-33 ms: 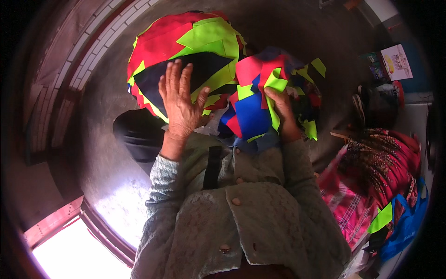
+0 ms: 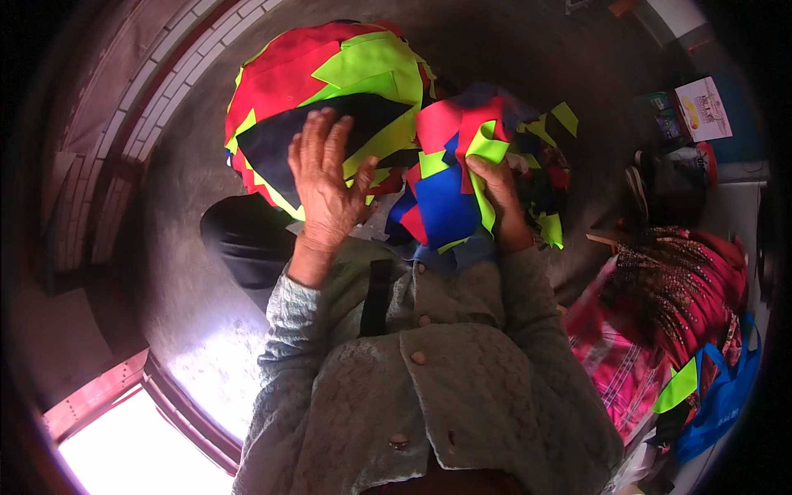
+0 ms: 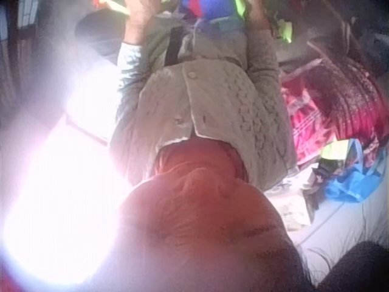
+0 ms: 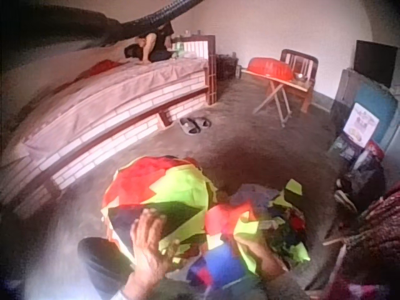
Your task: The person sits on the floor and assembles a spherical object by attaching colorful fabric pieces to its surface. They repeatedly pick up individual pieces, press them onto the ball, and adjust their placement by hand.
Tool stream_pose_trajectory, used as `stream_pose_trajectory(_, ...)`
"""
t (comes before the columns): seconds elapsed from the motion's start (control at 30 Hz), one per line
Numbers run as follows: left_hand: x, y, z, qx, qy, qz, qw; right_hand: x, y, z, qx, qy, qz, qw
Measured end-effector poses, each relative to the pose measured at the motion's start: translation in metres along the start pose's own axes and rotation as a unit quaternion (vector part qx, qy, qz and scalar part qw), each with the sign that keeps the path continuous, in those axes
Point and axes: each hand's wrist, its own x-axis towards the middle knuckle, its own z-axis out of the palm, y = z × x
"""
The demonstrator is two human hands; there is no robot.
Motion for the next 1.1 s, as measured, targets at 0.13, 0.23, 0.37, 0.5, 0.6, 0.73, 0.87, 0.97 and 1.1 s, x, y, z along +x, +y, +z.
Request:
stream_pose_trajectory(0.13,0.005,0.039,0.016,-0.257,-0.053,-0.05,0.964,-0.002,0.002,0.002,-0.122,-0.054,-0.044,0.99)
stream_pose_trajectory(0.23,0.006,0.052,0.038,-0.4,-0.119,-0.154,0.895,-0.004,0.007,0.005,-0.258,-0.056,-0.101,0.959)
stream_pose_trajectory(0.37,0.011,0.065,0.047,-0.32,-0.145,-0.131,0.927,-0.007,0.019,0.0,-0.258,-0.048,-0.165,0.951)
stream_pose_trajectory(0.5,0.009,0.062,0.056,-0.32,-0.134,-0.147,0.926,-0.008,0.02,0.001,-0.279,-0.038,-0.177,0.943)
stream_pose_trajectory(0.6,0.002,0.059,0.061,-0.384,-0.141,-0.176,0.895,-0.015,0.004,0.001,-0.171,-0.065,-0.072,0.98)
stream_pose_trajectory(0.73,-0.012,0.063,0.06,-0.415,-0.159,-0.105,0.89,-0.015,-0.007,-0.01,0.025,-0.132,-0.015,0.991)
stream_pose_trajectory(0.87,-0.018,0.075,0.056,-0.374,-0.151,0.005,0.915,-0.015,-0.023,-0.006,0.058,-0.089,0.011,0.994)
stream_pose_trajectory(0.97,-0.021,0.082,0.051,-0.343,-0.181,0.066,0.919,-0.016,-0.041,0.007,0.002,-0.047,0.04,0.998)
stream_pose_trajectory(1.1,-0.026,0.084,0.052,-0.319,-0.184,0.114,0.923,-0.013,-0.045,0.006,-0.074,-0.015,0.091,0.993)
